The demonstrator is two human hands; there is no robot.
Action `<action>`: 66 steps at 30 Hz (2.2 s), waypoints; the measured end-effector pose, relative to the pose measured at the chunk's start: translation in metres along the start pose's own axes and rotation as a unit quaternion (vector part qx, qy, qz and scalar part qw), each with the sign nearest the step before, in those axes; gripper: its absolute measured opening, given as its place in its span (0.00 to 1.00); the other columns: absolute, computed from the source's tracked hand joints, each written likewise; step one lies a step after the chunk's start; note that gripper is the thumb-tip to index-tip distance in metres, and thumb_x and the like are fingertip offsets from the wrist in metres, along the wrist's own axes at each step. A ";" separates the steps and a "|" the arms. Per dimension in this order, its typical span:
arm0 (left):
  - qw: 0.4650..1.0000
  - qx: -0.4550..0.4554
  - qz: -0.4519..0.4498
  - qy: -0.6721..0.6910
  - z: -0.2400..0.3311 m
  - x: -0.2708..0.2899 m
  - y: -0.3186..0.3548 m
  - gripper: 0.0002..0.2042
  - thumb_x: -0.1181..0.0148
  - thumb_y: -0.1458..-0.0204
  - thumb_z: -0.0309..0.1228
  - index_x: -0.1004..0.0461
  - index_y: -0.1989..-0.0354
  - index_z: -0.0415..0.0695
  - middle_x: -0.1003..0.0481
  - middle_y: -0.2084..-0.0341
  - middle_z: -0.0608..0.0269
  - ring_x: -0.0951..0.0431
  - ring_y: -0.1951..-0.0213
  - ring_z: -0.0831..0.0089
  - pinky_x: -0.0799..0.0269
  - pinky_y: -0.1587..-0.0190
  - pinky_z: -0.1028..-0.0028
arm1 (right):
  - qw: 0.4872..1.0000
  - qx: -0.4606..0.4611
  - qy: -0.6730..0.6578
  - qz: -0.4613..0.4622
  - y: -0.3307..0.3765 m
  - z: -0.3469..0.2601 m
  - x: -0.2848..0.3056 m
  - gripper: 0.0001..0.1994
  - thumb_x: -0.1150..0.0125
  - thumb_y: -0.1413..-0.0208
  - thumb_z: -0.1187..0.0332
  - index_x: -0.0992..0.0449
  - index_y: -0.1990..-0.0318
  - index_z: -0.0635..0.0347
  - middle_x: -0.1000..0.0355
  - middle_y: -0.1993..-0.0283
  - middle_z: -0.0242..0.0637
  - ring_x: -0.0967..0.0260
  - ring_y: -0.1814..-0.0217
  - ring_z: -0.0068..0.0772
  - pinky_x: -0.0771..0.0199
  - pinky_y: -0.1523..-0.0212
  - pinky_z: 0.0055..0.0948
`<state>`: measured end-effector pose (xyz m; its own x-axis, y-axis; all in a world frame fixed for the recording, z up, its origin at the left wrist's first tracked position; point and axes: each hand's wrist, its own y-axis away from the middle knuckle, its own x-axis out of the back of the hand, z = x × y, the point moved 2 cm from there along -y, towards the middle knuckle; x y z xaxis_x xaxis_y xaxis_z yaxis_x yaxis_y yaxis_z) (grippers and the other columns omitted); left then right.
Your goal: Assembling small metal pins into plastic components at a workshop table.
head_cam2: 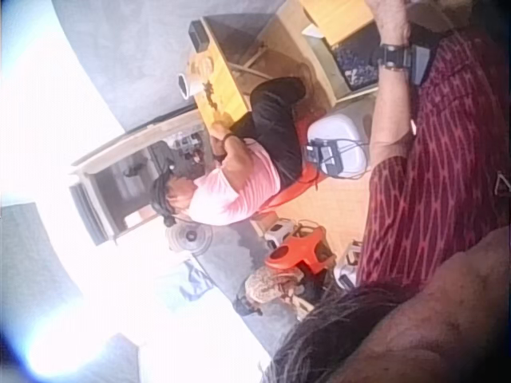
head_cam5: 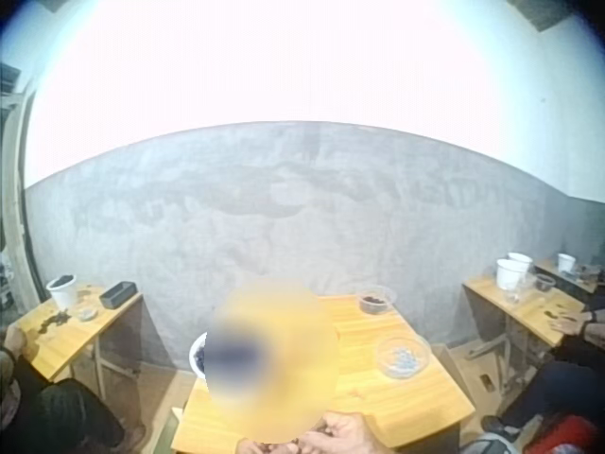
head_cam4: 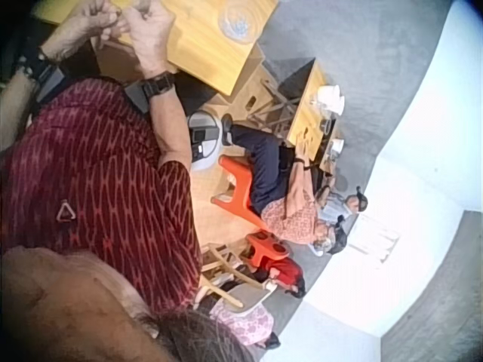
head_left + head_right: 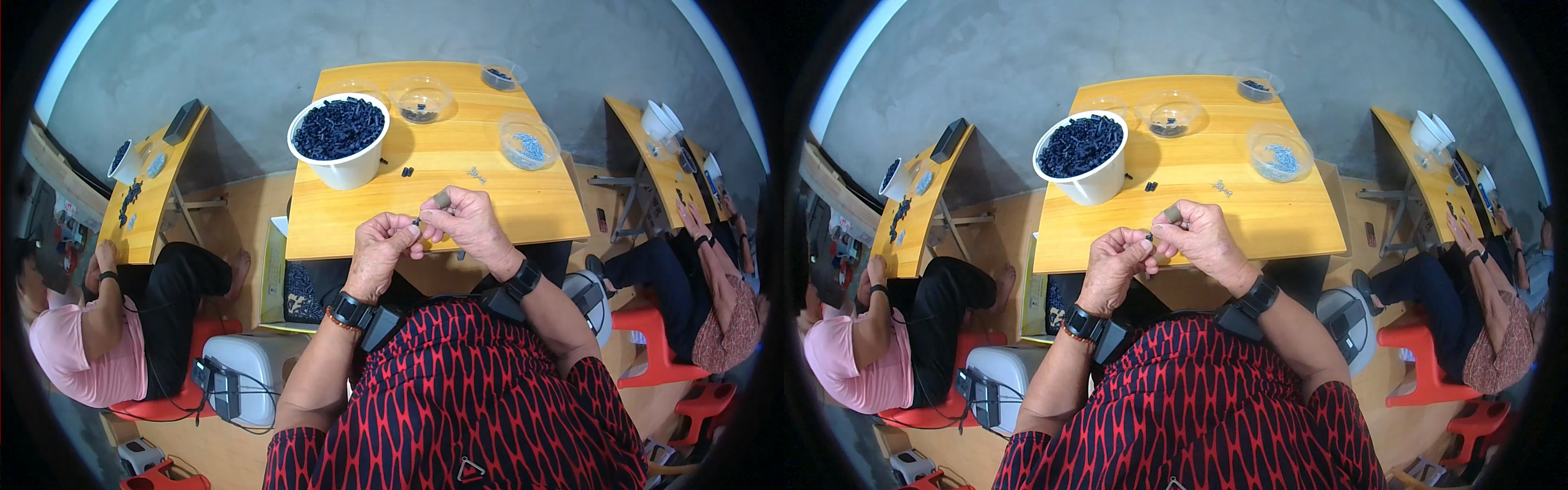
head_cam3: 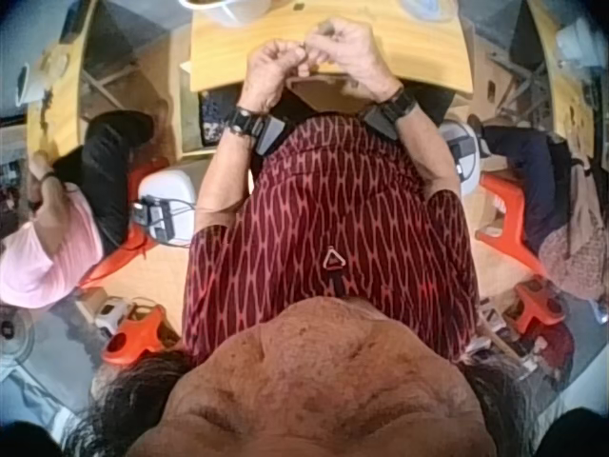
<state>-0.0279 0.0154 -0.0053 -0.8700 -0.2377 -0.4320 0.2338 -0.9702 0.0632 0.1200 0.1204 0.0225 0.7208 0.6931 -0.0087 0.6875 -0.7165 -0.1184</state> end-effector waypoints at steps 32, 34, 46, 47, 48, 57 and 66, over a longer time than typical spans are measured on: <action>0.999 -0.010 0.014 -0.027 0.000 -0.002 0.000 0.05 0.36 0.39 0.24 0.24 0.60 0.36 0.19 0.71 0.60 0.21 0.75 0.76 0.23 0.70 0.78 | 0.998 -0.001 0.061 0.014 0.000 -0.007 -0.005 0.06 0.35 0.37 0.73 0.23 0.63 0.68 0.22 0.70 0.36 0.23 0.71 0.21 0.18 0.68 0.21; 0.999 -0.016 0.016 -0.031 0.001 -0.003 0.001 0.05 0.36 0.39 0.24 0.24 0.60 0.36 0.20 0.71 0.61 0.21 0.75 0.76 0.23 0.70 0.78 | 0.997 -0.001 0.073 0.013 0.000 -0.009 -0.006 0.06 0.35 0.37 0.73 0.23 0.63 0.68 0.22 0.71 0.35 0.23 0.71 0.20 0.18 0.68 0.21; 0.990 -0.066 0.042 -0.116 0.004 -0.005 0.000 0.04 0.36 0.41 0.21 0.24 0.64 0.35 0.23 0.74 0.65 0.25 0.76 0.80 0.25 0.73 0.79 | 0.981 0.062 0.179 -0.040 0.000 -0.019 -0.004 0.07 0.38 0.36 0.73 0.24 0.65 0.68 0.23 0.71 0.32 0.24 0.70 0.17 0.20 0.68 0.20; 0.988 -0.074 0.039 -0.131 0.004 -0.005 0.000 0.03 0.36 0.41 0.21 0.24 0.64 0.35 0.23 0.74 0.65 0.25 0.76 0.80 0.25 0.73 0.79 | 0.975 0.076 0.200 -0.053 -0.001 -0.018 -0.003 0.06 0.38 0.36 0.73 0.24 0.65 0.68 0.23 0.71 0.32 0.24 0.70 0.17 0.20 0.68 0.20; 0.988 -0.074 0.039 -0.131 0.004 -0.005 0.001 0.03 0.36 0.41 0.21 0.24 0.64 0.35 0.23 0.74 0.65 0.25 0.76 0.80 0.25 0.73 0.79 | 0.975 0.076 0.200 -0.053 0.000 -0.018 -0.004 0.06 0.38 0.36 0.73 0.24 0.65 0.68 0.23 0.71 0.32 0.24 0.70 0.17 0.20 0.68 0.20; 0.996 -0.048 0.007 -0.078 0.005 -0.014 0.004 0.02 0.39 0.40 0.21 0.26 0.62 0.37 0.21 0.72 0.62 0.22 0.75 0.78 0.25 0.72 0.79 | 0.994 -0.006 0.088 -0.068 0.007 -0.015 0.003 0.06 0.38 0.35 0.73 0.23 0.63 0.68 0.21 0.68 0.36 0.23 0.69 0.20 0.18 0.67 0.22; 0.999 -0.014 -0.018 0.026 0.006 -0.009 0.002 0.03 0.38 0.40 0.20 0.25 0.60 0.34 0.20 0.70 0.59 0.22 0.72 0.76 0.23 0.68 0.77 | 0.993 -0.012 0.008 -0.119 0.007 -0.014 0.010 0.09 0.39 0.34 0.73 0.22 0.52 0.70 0.20 0.65 0.37 0.21 0.67 0.21 0.17 0.64 0.21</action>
<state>-0.0219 0.0153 0.0041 -0.8542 -0.1994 -0.4802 0.2152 -0.9763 0.0226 0.1333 0.1216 0.0360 0.5396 0.8413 0.0320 0.8398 -0.5351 -0.0917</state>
